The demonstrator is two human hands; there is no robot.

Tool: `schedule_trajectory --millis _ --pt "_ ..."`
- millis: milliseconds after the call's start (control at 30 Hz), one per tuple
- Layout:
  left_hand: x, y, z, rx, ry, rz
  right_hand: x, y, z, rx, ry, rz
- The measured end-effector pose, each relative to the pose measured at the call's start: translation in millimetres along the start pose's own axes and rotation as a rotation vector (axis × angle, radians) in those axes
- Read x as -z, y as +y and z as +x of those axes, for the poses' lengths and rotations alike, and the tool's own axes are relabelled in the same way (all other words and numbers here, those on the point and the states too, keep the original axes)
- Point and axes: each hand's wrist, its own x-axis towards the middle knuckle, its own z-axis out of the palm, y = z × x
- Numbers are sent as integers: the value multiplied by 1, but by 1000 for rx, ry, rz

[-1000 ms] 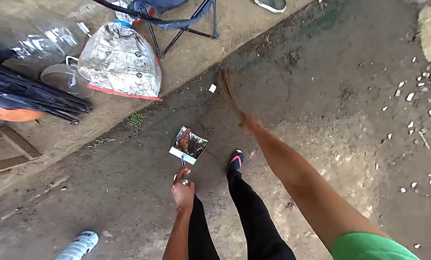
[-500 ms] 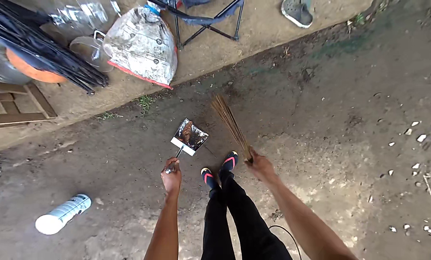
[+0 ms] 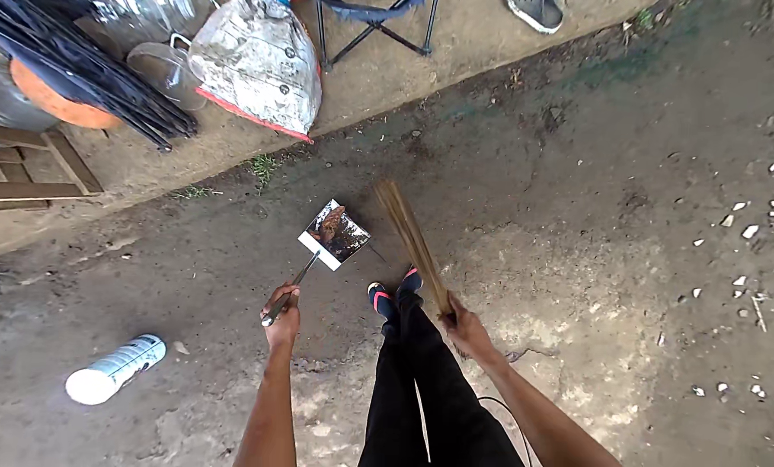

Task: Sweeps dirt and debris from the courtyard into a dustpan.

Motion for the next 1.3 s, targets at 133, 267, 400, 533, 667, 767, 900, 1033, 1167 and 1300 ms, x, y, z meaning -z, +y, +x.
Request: schedule_trajectory --millis 133,267,400,533,667,767,900,1033,1167,1300 --pt "30 -25 -20 -41 -46 28 -35 8 19 -65 113 158" --pt "31 -46 -32 0 -66 81 -124 -18 13 -229 139 273" --pt "5 -59 -45 38 -71 109 -204 -70 0 -262 -55 359" --pt "-5 -69 -64 63 -31 78 -215 -91 -41 -168 -311 476" --pt "5 -62 -71 55 15 43 -163 -80 -85 -65 -338 482" --pt "13 -47 -77 63 27 37 -117 -60 -92 -48 -228 442" --pt "9 -7 -76 15 -31 67 -40 -25 -57 3 -20 399" --pt "-14 47 -61 -103 -56 88 61 14 -14 -29 66 438" --pt "-62 120 -30 -201 -97 98 174 48 31 -58 170 446" --pt "-133 199 3 -262 -108 89 297 70 87 -77 282 429"
